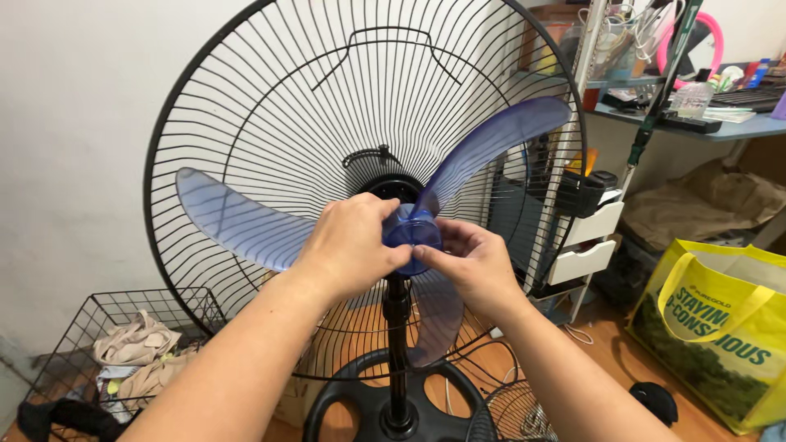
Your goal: The person removes the front grille of a standing electric fan, then unscrews the central hub nut to detach the fan blades. The rear grille is also removed. The person places the removed components on the floor and continues to manipulate the central hub area.
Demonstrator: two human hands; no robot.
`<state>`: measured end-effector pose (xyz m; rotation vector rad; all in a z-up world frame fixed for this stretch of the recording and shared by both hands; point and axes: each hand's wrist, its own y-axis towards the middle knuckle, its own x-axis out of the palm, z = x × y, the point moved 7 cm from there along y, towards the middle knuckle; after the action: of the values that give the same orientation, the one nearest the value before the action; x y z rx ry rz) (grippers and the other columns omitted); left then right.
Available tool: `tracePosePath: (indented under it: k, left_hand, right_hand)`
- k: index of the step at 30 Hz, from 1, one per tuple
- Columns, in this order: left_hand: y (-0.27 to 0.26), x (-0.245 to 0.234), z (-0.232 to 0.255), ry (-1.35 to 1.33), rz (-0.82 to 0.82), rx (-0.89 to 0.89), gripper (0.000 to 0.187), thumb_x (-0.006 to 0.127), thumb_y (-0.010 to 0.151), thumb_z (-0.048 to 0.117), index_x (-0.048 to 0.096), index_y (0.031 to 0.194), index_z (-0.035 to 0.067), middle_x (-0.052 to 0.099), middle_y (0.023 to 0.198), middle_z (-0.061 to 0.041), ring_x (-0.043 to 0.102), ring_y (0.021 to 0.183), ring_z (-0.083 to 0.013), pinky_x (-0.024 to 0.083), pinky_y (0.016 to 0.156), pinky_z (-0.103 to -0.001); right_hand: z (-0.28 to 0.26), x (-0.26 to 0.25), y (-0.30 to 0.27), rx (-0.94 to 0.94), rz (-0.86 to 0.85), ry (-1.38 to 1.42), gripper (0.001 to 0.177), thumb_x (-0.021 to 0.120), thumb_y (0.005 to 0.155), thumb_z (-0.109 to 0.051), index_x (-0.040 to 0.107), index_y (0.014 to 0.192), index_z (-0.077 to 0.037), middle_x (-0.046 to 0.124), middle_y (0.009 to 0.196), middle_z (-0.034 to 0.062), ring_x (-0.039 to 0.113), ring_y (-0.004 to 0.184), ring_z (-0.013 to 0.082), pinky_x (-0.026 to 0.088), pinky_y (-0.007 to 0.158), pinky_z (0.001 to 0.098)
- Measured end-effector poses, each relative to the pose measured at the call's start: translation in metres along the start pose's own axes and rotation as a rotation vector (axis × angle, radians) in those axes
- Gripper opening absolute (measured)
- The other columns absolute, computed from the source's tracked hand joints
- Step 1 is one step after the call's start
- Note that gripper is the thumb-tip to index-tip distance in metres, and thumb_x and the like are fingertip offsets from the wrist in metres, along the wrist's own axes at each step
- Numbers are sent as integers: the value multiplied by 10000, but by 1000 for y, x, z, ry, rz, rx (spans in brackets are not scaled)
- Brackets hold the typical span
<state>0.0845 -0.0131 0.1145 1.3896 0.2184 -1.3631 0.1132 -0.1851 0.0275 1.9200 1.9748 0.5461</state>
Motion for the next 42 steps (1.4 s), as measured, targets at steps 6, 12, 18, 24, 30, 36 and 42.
tracePosePath:
  k: [6, 12, 18, 24, 30, 36, 42]
  left_hand:
    - [-7, -2, 10, 11, 51, 66, 625, 816, 734, 312, 665, 1266, 23, 698, 1153, -161, 662, 1078, -332, 496, 958, -429]
    - [-29, -9, 30, 13, 86, 115, 637, 810, 724, 315, 665, 1269, 18, 700, 1144, -170, 653, 1047, -367, 493, 944, -431]
    - [-53, -13, 68, 7, 70, 180, 529, 793, 761, 288, 689, 1207, 22, 706, 1086, -179, 647, 1033, -372, 475, 966, -445]
    - [-98, -1, 142, 13, 414, 531, 592, 794, 720, 253, 657, 1217, -38, 683, 1115, -158, 638, 1082, -329, 406, 1061, -504]
    - [-150, 80, 192, -272, 263, 696, 353, 777, 817, 168, 678, 1129, 36, 659, 1065, -89, 623, 1043, -283, 411, 957, -464]
    - [-199, 217, 195, -541, -85, 395, 273, 792, 791, 172, 713, 1028, 61, 680, 972, -91, 640, 948, -309, 467, 834, -442]
    - [-246, 401, 177, -784, -502, -320, 592, 840, 746, 249, 649, 1263, 33, 702, 1174, -131, 685, 1078, -271, 546, 933, -388]
  right_hand:
    - [-9, 0, -7, -33, 55, -97, 495, 796, 816, -78, 646, 1258, 88, 771, 1087, 122, 728, 949, 130, 592, 865, 271]
    - [-20, -8, -32, 4, 68, -111, 507, 796, 800, -72, 653, 1260, 88, 779, 1090, 130, 730, 947, 142, 593, 858, 280]
    - [-35, -29, -68, 1, 121, -60, 518, 807, 775, -14, 639, 1252, 98, 776, 1083, 137, 737, 938, 153, 608, 861, 299]
    - [-46, -93, -128, -50, 191, -140, 467, 794, 797, 6, 649, 1232, 94, 771, 1064, 125, 741, 919, 149, 621, 863, 298]
    - [-30, -208, -210, 82, 318, -362, 445, 790, 820, -21, 671, 1237, 75, 771, 1072, 109, 723, 929, 133, 600, 856, 287]
    - [36, -317, -301, 265, 500, -514, 409, 812, 808, -76, 718, 1182, 60, 777, 1048, 105, 724, 898, 124, 587, 854, 283]
    - [153, -371, -371, 599, 640, -445, 319, 801, 820, -127, 785, 1099, 26, 799, 942, 103, 718, 772, 143, 588, 730, 293]
